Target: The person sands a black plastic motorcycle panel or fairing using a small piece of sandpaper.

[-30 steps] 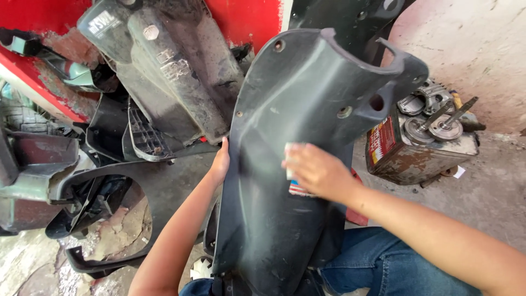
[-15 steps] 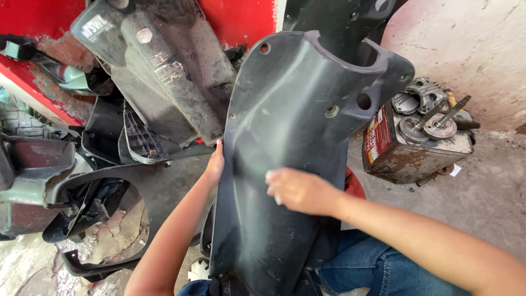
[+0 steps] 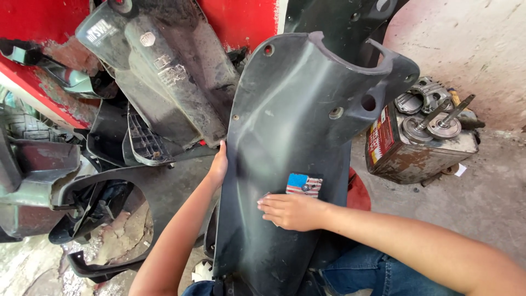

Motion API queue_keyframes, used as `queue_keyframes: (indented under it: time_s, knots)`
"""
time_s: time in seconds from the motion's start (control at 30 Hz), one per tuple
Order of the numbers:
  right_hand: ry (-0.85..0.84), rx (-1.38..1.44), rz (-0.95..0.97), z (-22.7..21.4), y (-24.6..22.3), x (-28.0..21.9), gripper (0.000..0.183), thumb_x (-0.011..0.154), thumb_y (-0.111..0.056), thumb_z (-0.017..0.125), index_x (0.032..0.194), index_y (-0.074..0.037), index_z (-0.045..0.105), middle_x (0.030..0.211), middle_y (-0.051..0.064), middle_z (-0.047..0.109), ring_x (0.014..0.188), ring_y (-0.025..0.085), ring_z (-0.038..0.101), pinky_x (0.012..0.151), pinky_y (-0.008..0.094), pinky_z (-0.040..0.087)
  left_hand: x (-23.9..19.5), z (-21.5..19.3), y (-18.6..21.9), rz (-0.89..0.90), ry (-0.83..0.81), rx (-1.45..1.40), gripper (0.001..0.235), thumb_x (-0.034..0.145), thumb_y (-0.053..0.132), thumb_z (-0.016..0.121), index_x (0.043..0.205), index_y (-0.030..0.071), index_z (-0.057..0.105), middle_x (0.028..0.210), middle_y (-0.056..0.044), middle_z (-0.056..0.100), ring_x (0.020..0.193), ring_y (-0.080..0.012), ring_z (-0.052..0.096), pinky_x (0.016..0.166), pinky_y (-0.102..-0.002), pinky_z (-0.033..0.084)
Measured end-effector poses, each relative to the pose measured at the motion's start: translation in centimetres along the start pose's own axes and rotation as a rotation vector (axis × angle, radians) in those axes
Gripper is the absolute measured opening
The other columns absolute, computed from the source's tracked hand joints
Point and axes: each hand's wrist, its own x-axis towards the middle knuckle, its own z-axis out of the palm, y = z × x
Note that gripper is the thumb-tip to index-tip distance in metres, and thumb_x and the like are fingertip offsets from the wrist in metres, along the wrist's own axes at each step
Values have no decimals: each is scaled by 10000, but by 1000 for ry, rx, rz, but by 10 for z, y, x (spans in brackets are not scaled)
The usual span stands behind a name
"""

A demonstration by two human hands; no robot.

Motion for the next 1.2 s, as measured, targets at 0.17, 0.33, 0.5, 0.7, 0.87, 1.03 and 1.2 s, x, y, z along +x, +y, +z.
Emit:
queue_keyframes:
  time_s: [0.17, 0.33, 0.5, 0.7, 0.87, 1.03, 1.2]
  knots:
    - [174, -91, 239, -63, 57, 16, 162, 942, -156, 662, 1037, -34, 709, 1228, 128, 687, 1270, 317, 605, 1112, 436, 451, -12, 3, 7, -26, -14, -7, 807, 1032, 630, 213, 1459, 23, 530, 1418, -117, 627, 1291, -227, 600, 1117, -370, 430]
    - [193, -247, 394, -56, 32, 9, 265, 865, -158, 652, 1085, -29, 724, 1244, 109, 693, 1294, 302, 613, 1129, 433, 431, -6, 3, 4, -19, 27, 73, 818, 1027, 641, 207, 1469, 27, 517, 1429, -111, 621, 1300, -221, 592, 1118, -369, 422]
    - [82, 83, 108, -37, 25, 1, 220, 953, -205, 667, 1108, -53, 701, 1279, 112, 678, 1288, 253, 618, 1126, 397, 492, -6, 0, 4, -41, -14, 0, 825, 1025, 642, 199, 1466, 28, 528, 1417, -127, 628, 1286, -234, 605, 1104, -378, 445]
    - [253, -250, 411, -91, 70, -8, 322, 902, -190, 719, 1194, -54, 712, 1306, 128, 672, 1244, 273, 629, 1090, 415, 488, -15, 6, 13, -76, -27, -3, 814, 1029, 633, 198, 1457, 26, 532, 1397, -147, 634, 1261, -254, 618, 1089, -396, 467]
    - [180, 114, 228, -58, 38, -11, 220, 901, -174, 751, 1079, -57, 697, 1230, 103, 696, 1246, 281, 633, 1080, 394, 504, -11, 3, 9, -48, -3, 34, 808, 1031, 633, 204, 1469, 31, 518, 1424, -128, 620, 1288, -237, 605, 1097, -381, 455]
    - [171, 2, 60, -65, 56, -10, 246, 941, -201, 716, 1118, -31, 698, 1284, 116, 691, 1278, 254, 621, 1110, 404, 507, -17, 3, 15, -83, 37, 32, 782, 1034, 620, 215, 1479, 45, 504, 1428, -123, 611, 1289, -238, 596, 1092, -384, 458]
    - [156, -251, 388, -88, 70, -14, 279, 999, -246, 662, 1204, -63, 707, 1344, 125, 673, 1347, 252, 585, 1141, 422, 485, -6, 2, 5, -60, -28, -32, 805, 1039, 621, 215, 1475, 17, 520, 1422, -152, 619, 1285, -259, 602, 1095, -394, 461]
